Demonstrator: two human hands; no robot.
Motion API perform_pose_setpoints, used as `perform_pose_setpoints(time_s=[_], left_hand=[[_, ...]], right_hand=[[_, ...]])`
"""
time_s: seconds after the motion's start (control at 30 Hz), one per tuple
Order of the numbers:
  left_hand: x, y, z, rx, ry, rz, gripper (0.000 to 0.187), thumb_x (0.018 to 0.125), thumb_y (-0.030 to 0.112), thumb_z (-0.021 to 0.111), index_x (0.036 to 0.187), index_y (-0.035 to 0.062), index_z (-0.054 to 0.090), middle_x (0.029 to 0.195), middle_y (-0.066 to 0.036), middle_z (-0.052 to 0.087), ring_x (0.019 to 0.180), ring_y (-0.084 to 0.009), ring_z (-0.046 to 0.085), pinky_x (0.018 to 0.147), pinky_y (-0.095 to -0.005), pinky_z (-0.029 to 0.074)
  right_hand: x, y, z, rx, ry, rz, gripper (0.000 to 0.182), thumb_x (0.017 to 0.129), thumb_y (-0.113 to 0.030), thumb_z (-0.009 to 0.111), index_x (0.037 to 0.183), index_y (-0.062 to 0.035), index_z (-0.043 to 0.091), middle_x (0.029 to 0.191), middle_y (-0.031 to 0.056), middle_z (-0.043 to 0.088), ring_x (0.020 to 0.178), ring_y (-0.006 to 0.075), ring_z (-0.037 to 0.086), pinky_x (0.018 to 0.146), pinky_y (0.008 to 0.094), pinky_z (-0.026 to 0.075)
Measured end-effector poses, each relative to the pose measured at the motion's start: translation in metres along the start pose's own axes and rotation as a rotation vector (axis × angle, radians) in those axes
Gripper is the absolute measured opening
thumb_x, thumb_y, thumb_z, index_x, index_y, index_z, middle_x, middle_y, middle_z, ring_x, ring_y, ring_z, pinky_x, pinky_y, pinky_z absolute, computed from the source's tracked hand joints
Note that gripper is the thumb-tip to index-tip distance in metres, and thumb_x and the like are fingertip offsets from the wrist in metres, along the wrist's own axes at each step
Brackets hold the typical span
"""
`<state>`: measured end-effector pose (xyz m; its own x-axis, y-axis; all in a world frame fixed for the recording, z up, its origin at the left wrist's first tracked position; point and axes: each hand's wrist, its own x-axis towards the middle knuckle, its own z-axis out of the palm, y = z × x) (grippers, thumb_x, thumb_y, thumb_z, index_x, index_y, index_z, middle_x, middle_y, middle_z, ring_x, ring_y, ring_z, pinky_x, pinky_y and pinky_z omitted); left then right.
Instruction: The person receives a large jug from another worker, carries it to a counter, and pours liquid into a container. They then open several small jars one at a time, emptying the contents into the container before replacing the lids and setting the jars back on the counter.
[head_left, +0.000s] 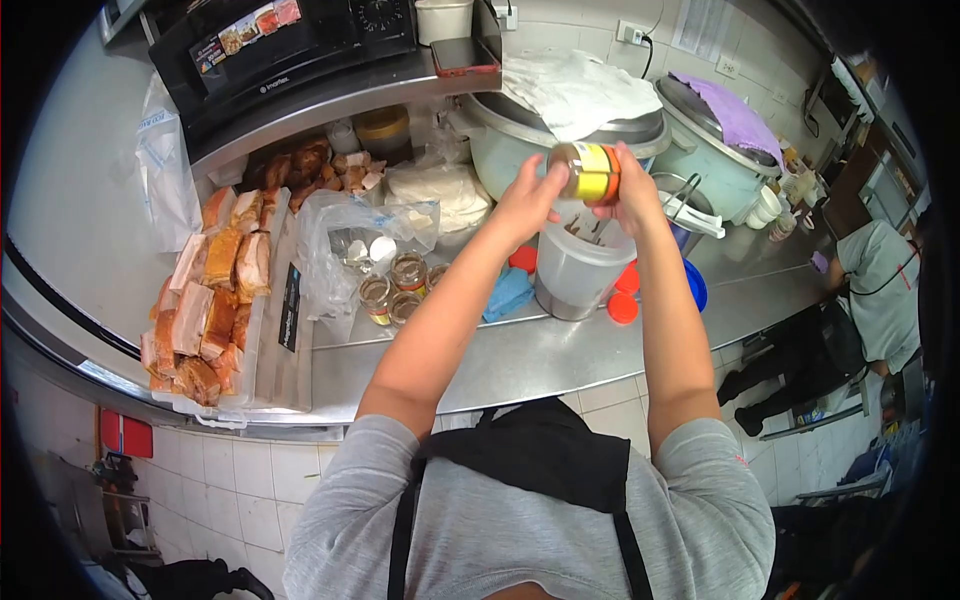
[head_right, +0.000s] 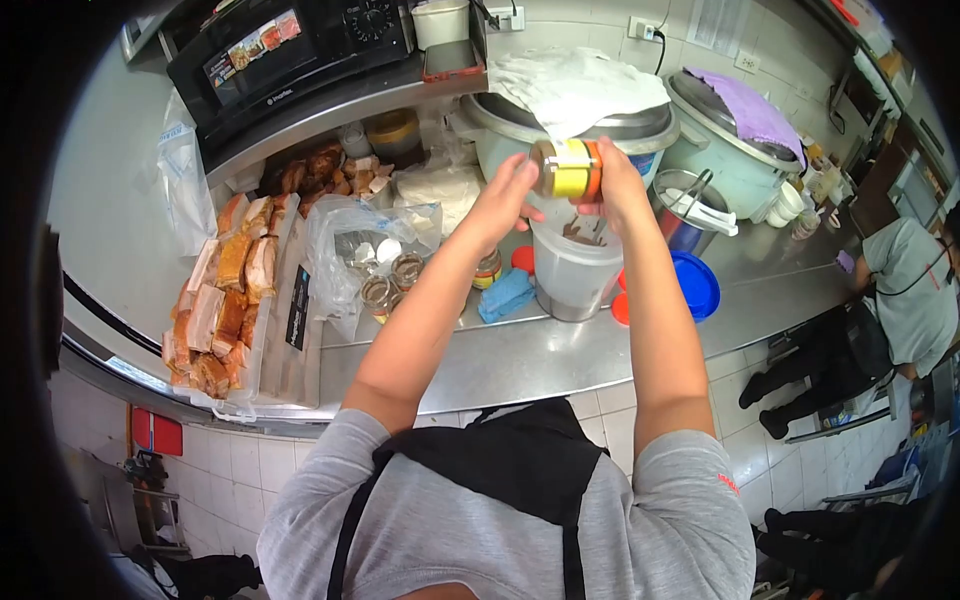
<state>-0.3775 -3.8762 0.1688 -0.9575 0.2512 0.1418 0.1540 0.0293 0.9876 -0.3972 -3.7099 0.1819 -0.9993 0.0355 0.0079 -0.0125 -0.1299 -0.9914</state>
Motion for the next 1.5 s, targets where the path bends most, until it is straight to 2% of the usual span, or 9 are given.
perform_pose_setpoints(time_s=[0.33,0.5,0.63,0.77,0.93,1.1,1.2,1.33,1.5], left_hand=[[0.02,0.033,0.003,-0.277,-0.17,-0.069,0.048,0.083,0.049,0.032,0.1,0.0067,0.047,0.072,-0.005,0.056,0.045,-0.0107,0.048,0.037,-0.02,0.032],[0.023,0.023,0.024,-0.281,0.076,0.633,0.05,0.083,0.052,0.029,0.094,0.0088,0.051,0.07,-0.003,0.054,0.046,-0.0105,0.045,0.036,-0.02,0.029],[0.021,0.022,-0.006,-0.357,-0.223,-0.204,0.049,0.08,0.047,0.044,0.108,0.0071,0.042,0.076,-0.003,0.052,0.043,-0.0083,0.041,0.035,-0.0183,0.027],[0.004,0.036,0.003,-0.167,-0.123,0.012,0.052,0.075,0.032,0.058,0.114,0.0067,0.035,0.087,-0.005,0.05,0.062,-0.0146,0.05,0.048,-0.0227,0.04],[0.029,-0.006,0.002,0.225,0.047,0.948,0.065,0.066,0.026,0.066,0.118,0.0091,0.033,0.116,-0.012,0.034,0.107,-0.0228,0.038,0.091,-0.0344,0.03],[0.008,0.027,-0.008,-0.713,-0.38,-0.08,0.05,0.082,0.055,0.033,0.103,0.0124,0.05,0.069,-0.005,0.056,0.047,-0.0167,0.049,0.037,-0.0231,0.032],[0.023,0.011,-0.004,-0.453,-0.192,-0.09,0.044,0.083,0.047,0.035,0.106,0.011,0.046,0.079,-0.005,0.056,0.053,-0.014,0.049,0.04,-0.022,0.033],[0.005,0.01,0.004,-0.153,-0.102,0.764,0.046,0.07,0.024,0.049,0.111,0.0062,0.039,0.1,-0.006,0.046,0.09,-0.0141,0.048,0.073,-0.0249,0.042],[0.021,-0.019,0.001,0.265,-0.028,0.713,0.064,0.059,0.005,0.062,0.116,0.0051,0.033,0.104,-0.009,0.045,0.1,-0.0173,0.045,0.086,-0.0289,0.038]], right_hand=[[-0.013,0.007,0.005,-0.088,-0.009,-0.574,0.043,0.086,-0.03,0.044,0.12,-0.0069,0.03,0.102,0.0099,0.049,0.077,0.0124,0.053,0.062,0.0223,0.045],[-0.01,0.019,0.0,-0.237,-0.062,-1.393,0.054,0.085,-0.039,0.044,0.123,-0.0047,0.025,0.106,0.0146,0.047,0.101,0.0233,0.047,0.087,0.0341,0.037],[-0.023,0.018,0.005,-0.637,0.205,-1.105,0.05,0.081,-0.026,0.047,0.12,0.0004,0.031,0.106,0.0184,0.047,0.096,0.0266,0.049,0.084,0.0338,0.039],[-0.007,0.019,0.004,-0.354,0.115,-1.236,0.047,0.083,-0.029,0.045,0.12,-0.004,0.034,0.103,0.014,0.051,0.082,0.022,0.054,0.072,0.0315,0.043],[-0.021,-0.022,-0.005,0.071,-0.253,-0.031,0.041,0.087,-0.031,0.037,0.119,-0.005,0.037,0.103,0.0105,0.05,0.071,0.0109,0.051,0.056,0.0206,0.04],[-0.015,0.002,0.006,-0.232,-0.215,-1.246,0.048,0.082,-0.027,0.048,0.12,-0.002,0.035,0.104,0.0114,0.048,0.093,0.0182,0.047,0.084,0.0292,0.036],[-0.021,-0.004,0.017,-0.045,-0.031,-0.599,0.052,0.08,-0.028,0.05,0.121,-0.0015,0.034,0.105,0.0122,0.047,0.097,0.0204,0.046,0.087,0.0309,0.035],[-0.012,0.006,-0.001,-0.347,-0.108,-1.434,0.044,0.083,-0.025,0.041,0.122,-0.0035,0.035,0.107,0.0119,0.047,0.092,0.0183,0.047,0.083,0.0294,0.037],[-0.016,-0.018,-0.002,-0.31,-0.092,-0.224,0.057,0.085,-0.052,0.027,0.117,-0.0074,0.043,0.094,0.0069,0.055,0.067,0.0114,0.052,0.044,0.024,0.042]])
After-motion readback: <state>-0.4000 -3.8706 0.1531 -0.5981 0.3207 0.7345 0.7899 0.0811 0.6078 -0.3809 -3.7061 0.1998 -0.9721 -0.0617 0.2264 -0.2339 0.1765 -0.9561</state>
